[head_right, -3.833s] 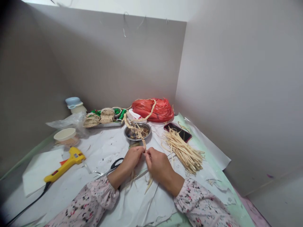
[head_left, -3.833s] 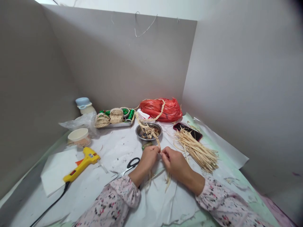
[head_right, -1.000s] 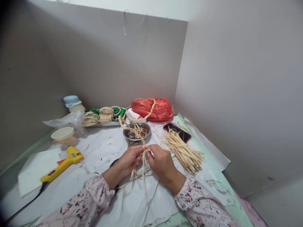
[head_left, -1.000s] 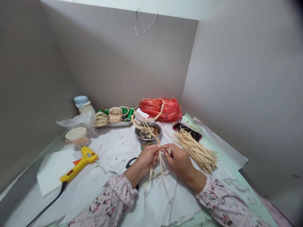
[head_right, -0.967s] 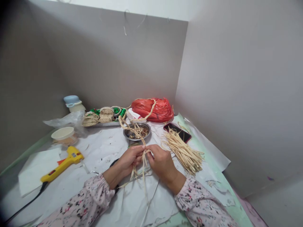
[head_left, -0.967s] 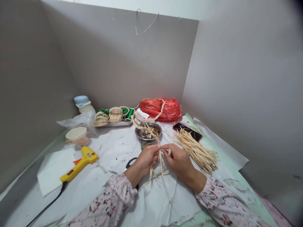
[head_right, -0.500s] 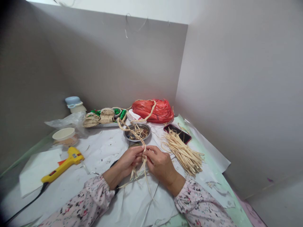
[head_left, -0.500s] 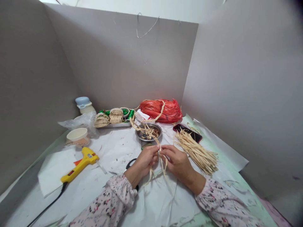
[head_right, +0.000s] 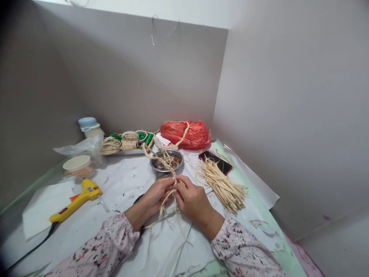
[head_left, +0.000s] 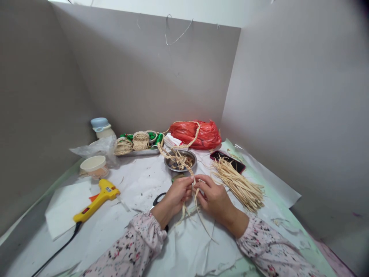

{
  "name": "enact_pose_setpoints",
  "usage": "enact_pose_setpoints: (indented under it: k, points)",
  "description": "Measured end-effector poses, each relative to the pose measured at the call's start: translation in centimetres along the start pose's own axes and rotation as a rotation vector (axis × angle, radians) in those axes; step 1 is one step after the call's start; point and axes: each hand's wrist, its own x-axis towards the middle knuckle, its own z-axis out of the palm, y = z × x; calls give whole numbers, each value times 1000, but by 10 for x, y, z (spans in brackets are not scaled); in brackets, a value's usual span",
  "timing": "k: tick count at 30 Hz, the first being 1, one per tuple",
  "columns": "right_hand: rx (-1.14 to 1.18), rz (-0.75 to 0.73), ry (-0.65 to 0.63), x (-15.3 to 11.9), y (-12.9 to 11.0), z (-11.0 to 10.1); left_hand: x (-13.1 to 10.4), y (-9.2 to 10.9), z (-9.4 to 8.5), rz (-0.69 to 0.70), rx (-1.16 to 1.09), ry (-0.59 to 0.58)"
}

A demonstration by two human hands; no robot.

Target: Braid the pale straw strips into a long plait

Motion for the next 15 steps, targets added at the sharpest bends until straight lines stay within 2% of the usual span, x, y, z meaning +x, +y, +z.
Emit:
enact_pose_setpoints:
  k: [9, 15]
  points:
    - [-78, -1, -50, 1, 0, -1, -5, 5, 5, 54, 49, -16]
    - [-11, 27, -44, 1, 2, 0, -8, 9, 8, 37, 121, -16]
